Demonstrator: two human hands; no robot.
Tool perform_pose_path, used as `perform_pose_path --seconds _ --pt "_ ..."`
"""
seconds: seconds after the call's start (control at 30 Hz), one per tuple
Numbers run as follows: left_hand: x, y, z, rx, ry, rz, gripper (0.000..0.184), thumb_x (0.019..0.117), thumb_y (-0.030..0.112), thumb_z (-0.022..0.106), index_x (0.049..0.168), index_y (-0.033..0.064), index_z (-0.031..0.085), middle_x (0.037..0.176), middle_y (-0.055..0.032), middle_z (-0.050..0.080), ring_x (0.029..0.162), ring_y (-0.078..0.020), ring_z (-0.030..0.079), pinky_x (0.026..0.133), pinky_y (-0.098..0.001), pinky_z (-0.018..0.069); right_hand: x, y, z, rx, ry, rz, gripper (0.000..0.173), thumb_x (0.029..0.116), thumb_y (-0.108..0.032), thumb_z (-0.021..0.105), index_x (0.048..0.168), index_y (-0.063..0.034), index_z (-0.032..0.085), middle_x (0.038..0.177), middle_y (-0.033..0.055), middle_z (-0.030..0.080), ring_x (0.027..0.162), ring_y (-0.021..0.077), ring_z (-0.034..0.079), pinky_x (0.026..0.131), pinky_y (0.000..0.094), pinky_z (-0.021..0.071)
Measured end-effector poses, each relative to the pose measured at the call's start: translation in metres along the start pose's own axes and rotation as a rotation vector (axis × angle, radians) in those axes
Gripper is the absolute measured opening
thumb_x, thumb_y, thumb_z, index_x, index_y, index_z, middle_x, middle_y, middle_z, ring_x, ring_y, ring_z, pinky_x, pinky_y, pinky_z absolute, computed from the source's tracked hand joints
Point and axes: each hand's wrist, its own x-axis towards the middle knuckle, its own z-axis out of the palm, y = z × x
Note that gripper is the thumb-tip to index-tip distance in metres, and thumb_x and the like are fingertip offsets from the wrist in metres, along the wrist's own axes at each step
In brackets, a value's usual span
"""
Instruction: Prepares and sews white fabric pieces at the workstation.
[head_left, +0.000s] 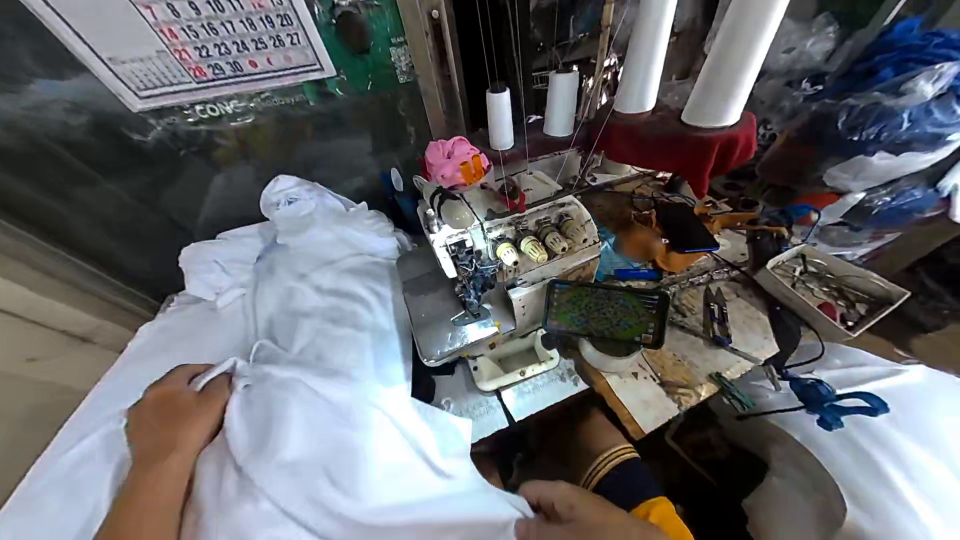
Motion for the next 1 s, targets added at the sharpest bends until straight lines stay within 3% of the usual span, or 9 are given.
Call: perform_pose_path --seconds 0.13,0.27,0.37,0.47,0.53,0.67,0.77,0.83,1.0 --pt "-0.021 0.039 -0.025 -0.089 -0.077 0.341 0.054 0.0946 0.027 0.068 0.141 0.0024 0.056 0.134 -0.0348 0.055 0.125 -0.0561 0.051 0.101 -0.0759 0.0396 0.002 -0.017 0.000 -0.098 0.068 -0.079 0.028 0.1057 -0.028 0.057 0.114 -0.0029 0.065 0.088 0.0090 0.069 0.078 0.0171 0.067 0.073 0.0397 0.0577" --pt "-0.052 0.064 -0.007 -0.097 -0.135 0.627 0.045 0.0924 0.055 0.062 0.119 0.0208 0.075 0.130 -0.0089 0.066 0.126 -0.0326 0.059 0.101 -0.0646 0.0472 -0.002 -0.018 -0.001 -0.114 0.106 -0.141 0.026 0.1039 -0.027 0.062 0.112 -0.0030 0.067 0.091 0.0086 0.070 0.078 0.0160 0.068 0.073 0.0381 0.0589" --pt "-0.050 0.061 -0.019 -0.088 -0.002 0.604 0.040 0.0945 0.052 0.062 0.104 0.0158 0.077 0.119 -0.0158 0.065 0.114 -0.0395 0.061 0.091 -0.0698 0.0464 -0.011 -0.021 -0.004 -0.176 0.038 -0.146 0.027 0.0978 -0.026 0.071 0.112 -0.0038 0.068 0.092 0.0083 0.071 0.081 0.0160 0.069 0.075 0.0396 0.0596" --pt "-0.048 0.076 -0.064 -0.107 0.088 0.471 0.040 0.1012 0.038 0.060 0.111 0.0016 0.070 0.097 -0.0225 0.065 0.083 -0.0341 0.063 0.073 -0.0555 0.0526 -0.020 -0.026 -0.014 -0.295 -0.002 -0.120 0.031 0.0917 -0.029 0.077 0.108 -0.0039 0.070 0.089 0.0088 0.071 0.079 0.0174 0.068 0.074 0.0421 0.0582" --pt "-0.050 0.099 -0.097 -0.164 0.121 0.267 0.039 0.1054 0.028 0.056 0.121 -0.0073 0.062 0.089 -0.0274 0.064 0.074 -0.0341 0.061 0.071 -0.0554 0.0516 -0.023 -0.034 -0.019 -0.271 0.036 -0.147 0.027 0.0925 -0.030 0.077 0.103 -0.0049 0.072 0.084 0.0063 0.069 0.073 0.0139 0.066 0.067 0.0367 0.0567" --pt "-0.017 0.088 -0.106 -0.311 0.259 0.037 0.055 0.1080 0.046 0.045 0.140 0.0011 0.047 0.098 -0.0181 0.064 0.077 -0.0205 0.064 0.076 -0.0455 0.0556 -0.005 -0.043 -0.026 -0.087 0.321 -0.259 0.019 0.0942 -0.024 0.075 0.099 -0.0061 0.072 0.080 0.0023 0.072 0.070 0.0110 0.068 0.065 0.0320 0.0596" --pt "0.011 0.058 -0.064 -0.304 0.260 0.070 0.057 0.1087 0.043 0.043 0.139 -0.0058 0.047 0.111 -0.0291 0.065 0.095 -0.0361 0.069 0.089 -0.0572 0.0554 0.017 -0.037 -0.028 0.066 0.526 -0.214 0.021 0.0960 -0.022 0.072 0.106 -0.0040 0.072 0.092 0.0061 0.075 0.083 0.0168 0.073 0.076 0.0370 0.0625" --pt "-0.003 0.059 -0.026 -0.208 0.142 0.078 0.050 0.1081 0.035 0.047 0.137 -0.0057 0.050 0.116 -0.0354 0.064 0.108 -0.0528 0.063 0.094 -0.0730 0.0456 0.023 -0.030 -0.026 0.128 0.602 -0.182 0.023 0.0971 -0.022 0.070 0.110 -0.0031 0.071 0.095 0.0078 0.075 0.085 0.0189 0.073 0.077 0.0377 0.0632" --pt "-0.015 0.066 0.004 -0.124 -0.011 0.065 0.042 0.1046 0.028 0.058 0.140 0.0055 0.056 0.119 -0.0220 0.071 0.112 -0.0449 0.066 0.097 -0.0720 0.0446 0.015 -0.016 -0.025 0.219 0.686 -0.145 0.025 0.0973 -0.017 0.070 0.115 0.0005 0.069 0.100 0.0124 0.075 0.089 0.0224 0.075 0.079 0.0383 0.0643"
